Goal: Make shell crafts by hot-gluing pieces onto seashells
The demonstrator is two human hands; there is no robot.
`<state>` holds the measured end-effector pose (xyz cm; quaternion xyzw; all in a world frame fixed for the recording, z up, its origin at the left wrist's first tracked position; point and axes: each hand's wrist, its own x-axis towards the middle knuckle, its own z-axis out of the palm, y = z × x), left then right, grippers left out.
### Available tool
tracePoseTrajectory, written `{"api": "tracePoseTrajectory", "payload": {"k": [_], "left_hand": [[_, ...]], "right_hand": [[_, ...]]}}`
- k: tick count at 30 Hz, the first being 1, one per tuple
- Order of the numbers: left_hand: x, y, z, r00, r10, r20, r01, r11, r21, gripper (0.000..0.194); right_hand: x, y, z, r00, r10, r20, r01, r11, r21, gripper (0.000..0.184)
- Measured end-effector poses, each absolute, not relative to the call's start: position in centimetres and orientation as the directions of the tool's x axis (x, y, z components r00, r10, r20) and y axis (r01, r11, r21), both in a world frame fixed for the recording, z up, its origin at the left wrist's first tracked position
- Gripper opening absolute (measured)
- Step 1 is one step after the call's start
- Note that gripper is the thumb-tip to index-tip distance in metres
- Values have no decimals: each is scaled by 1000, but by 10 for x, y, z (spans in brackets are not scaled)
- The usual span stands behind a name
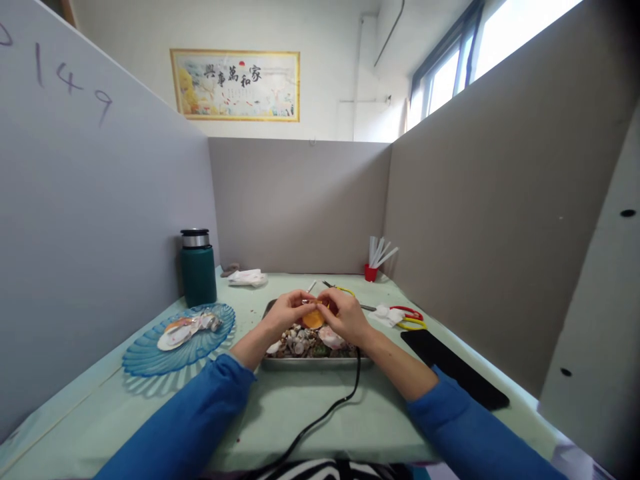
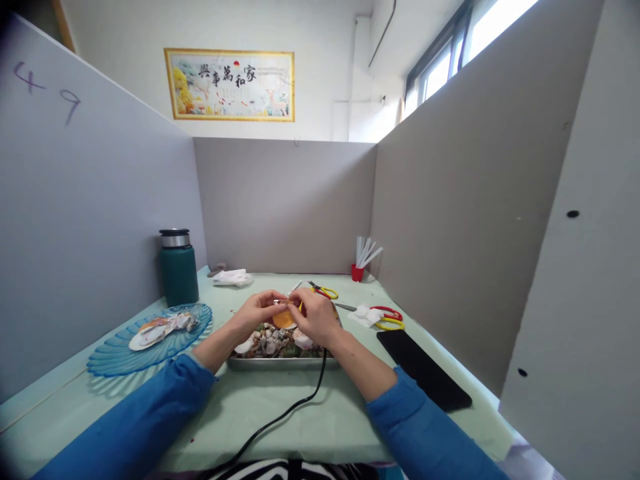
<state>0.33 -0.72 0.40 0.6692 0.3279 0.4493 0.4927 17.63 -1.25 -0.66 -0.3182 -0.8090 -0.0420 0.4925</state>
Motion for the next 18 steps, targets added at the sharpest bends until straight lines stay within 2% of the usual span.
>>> {"api": "tracePoseTrajectory", "payload": {"k": [18], "left_hand": [[2, -7, 4, 401, 875, 273, -57, -273, 960, 43]], "right_hand": [[176, -14, -6, -307, 471, 827, 567, 788, -238, 10]]}}
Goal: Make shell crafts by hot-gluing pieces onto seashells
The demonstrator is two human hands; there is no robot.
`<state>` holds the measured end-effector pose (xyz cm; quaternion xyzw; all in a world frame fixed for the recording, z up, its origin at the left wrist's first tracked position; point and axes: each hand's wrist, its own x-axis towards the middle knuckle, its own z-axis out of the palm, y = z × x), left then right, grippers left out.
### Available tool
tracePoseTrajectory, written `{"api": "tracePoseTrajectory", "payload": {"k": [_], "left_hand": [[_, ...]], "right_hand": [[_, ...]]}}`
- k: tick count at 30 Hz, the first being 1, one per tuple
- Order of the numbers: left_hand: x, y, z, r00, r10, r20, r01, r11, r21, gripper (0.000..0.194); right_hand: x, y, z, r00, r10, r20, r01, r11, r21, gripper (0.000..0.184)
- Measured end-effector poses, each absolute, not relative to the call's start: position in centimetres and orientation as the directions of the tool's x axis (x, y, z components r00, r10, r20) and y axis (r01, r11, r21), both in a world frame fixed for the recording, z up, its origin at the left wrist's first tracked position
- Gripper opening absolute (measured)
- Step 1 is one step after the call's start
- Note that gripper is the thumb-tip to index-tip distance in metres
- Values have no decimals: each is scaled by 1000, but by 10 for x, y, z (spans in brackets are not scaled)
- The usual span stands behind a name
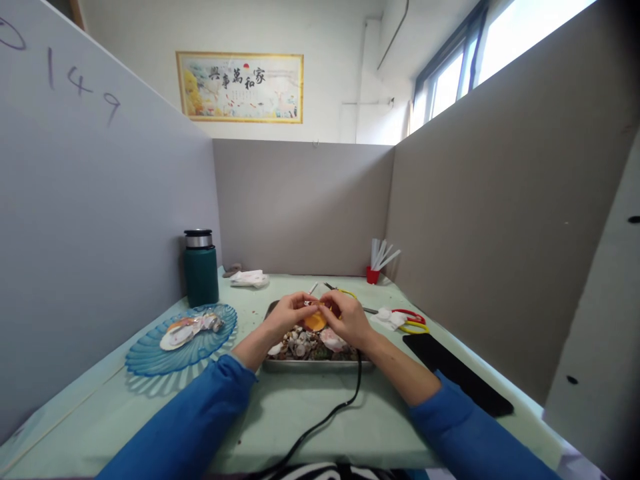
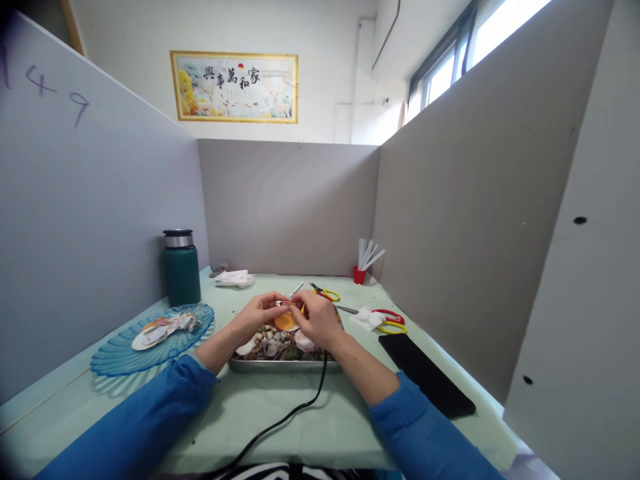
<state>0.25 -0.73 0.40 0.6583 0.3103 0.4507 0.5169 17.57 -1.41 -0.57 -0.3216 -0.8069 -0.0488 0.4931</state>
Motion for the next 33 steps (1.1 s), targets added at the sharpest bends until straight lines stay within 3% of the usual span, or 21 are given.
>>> {"api": "tracePoseTrajectory", "payload": {"k": [33], "left_hand": [[1, -5, 3, 417, 862, 288, -58, -291, 955, 39]], "right_hand": [[174, -11, -9, -281, 448, 848, 569, 790, -229, 10]]}}
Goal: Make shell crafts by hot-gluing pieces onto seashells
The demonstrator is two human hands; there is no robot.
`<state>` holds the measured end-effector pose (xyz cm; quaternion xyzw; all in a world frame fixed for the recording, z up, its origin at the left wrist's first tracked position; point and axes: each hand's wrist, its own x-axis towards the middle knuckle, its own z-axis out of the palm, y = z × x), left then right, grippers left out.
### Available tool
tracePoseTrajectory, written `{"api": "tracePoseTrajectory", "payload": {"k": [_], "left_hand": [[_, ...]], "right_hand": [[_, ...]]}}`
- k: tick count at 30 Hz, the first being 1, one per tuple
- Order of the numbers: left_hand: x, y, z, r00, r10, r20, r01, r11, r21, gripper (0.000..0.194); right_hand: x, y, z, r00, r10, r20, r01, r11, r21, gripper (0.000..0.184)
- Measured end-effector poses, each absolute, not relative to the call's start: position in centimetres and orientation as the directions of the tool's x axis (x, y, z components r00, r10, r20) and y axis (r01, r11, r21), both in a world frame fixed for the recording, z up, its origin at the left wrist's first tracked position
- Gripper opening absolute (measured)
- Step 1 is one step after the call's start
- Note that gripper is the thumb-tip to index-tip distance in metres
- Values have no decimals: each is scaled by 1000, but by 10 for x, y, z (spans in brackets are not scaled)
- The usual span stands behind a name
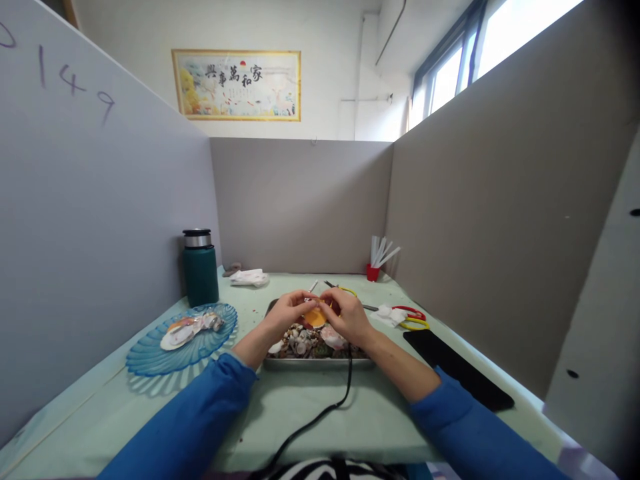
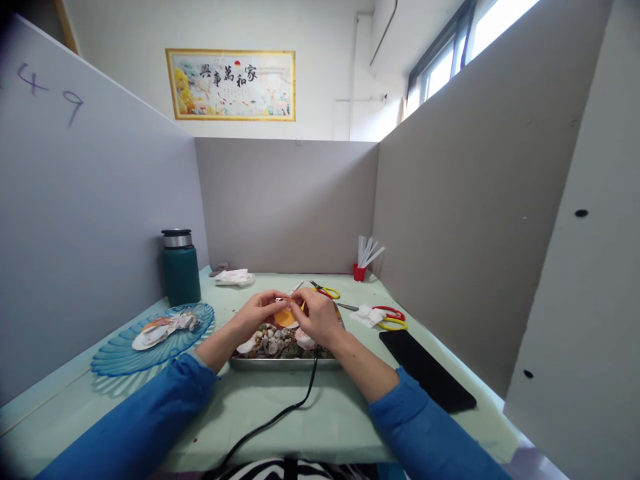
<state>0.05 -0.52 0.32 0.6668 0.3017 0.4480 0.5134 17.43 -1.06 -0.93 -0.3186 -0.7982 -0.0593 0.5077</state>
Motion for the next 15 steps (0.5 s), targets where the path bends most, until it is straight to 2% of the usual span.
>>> {"api": "tracePoseTrajectory", "payload": {"k": [15], "left_hand": [[1, -6, 4, 403, 874, 272, -65, -269, 961, 40]], "right_hand": [[175, -12, -8, -298, 470, 831, 571, 785, -239, 9]]}}
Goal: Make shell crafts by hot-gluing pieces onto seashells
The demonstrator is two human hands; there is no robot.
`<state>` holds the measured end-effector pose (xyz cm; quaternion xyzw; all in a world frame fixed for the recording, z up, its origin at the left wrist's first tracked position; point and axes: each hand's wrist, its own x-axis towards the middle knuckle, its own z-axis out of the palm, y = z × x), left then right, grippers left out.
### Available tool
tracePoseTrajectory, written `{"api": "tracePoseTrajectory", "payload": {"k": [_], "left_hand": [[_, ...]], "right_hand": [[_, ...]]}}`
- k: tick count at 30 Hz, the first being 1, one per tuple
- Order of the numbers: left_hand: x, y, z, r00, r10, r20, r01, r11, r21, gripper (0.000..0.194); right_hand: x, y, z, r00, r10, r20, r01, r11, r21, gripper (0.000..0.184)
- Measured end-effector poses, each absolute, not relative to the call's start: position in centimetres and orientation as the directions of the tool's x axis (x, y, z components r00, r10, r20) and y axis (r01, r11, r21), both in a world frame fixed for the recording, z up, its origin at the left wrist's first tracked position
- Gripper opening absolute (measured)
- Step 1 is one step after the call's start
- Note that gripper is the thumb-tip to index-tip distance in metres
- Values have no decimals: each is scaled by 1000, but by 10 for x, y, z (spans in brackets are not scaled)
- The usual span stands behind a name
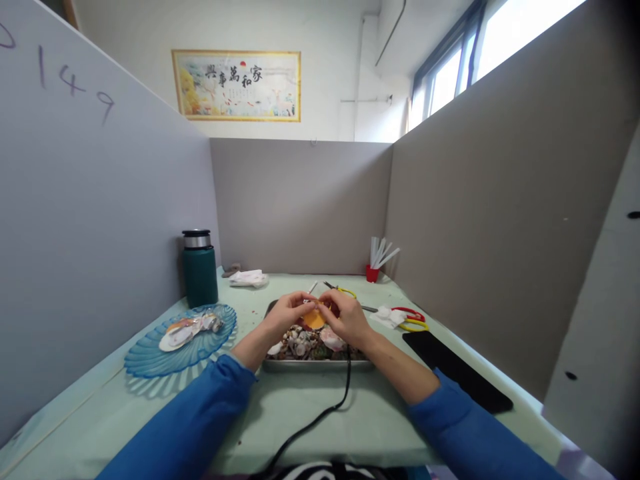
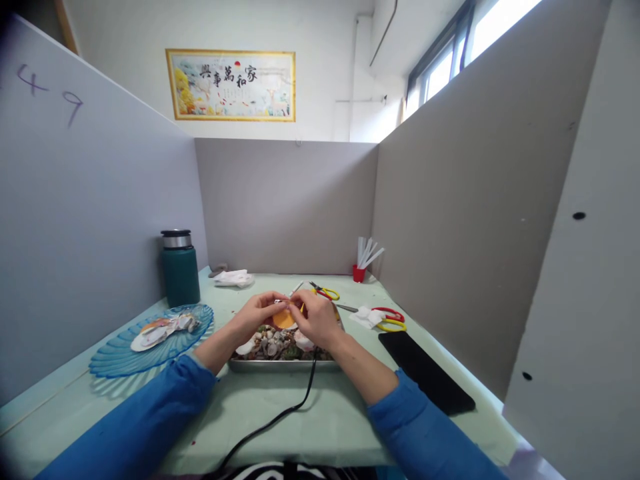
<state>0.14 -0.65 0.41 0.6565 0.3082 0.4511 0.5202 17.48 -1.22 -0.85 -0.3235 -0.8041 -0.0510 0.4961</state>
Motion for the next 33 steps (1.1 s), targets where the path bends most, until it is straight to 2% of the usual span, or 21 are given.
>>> {"api": "tracePoseTrajectory", "payload": {"k": [33], "left_hand": [[3, -12, 9, 381, 895, 233, -36, -237, 971, 41]], "right_hand": [[175, -13, -9, -310, 517, 798, 545, 784, -296, 10]]}}
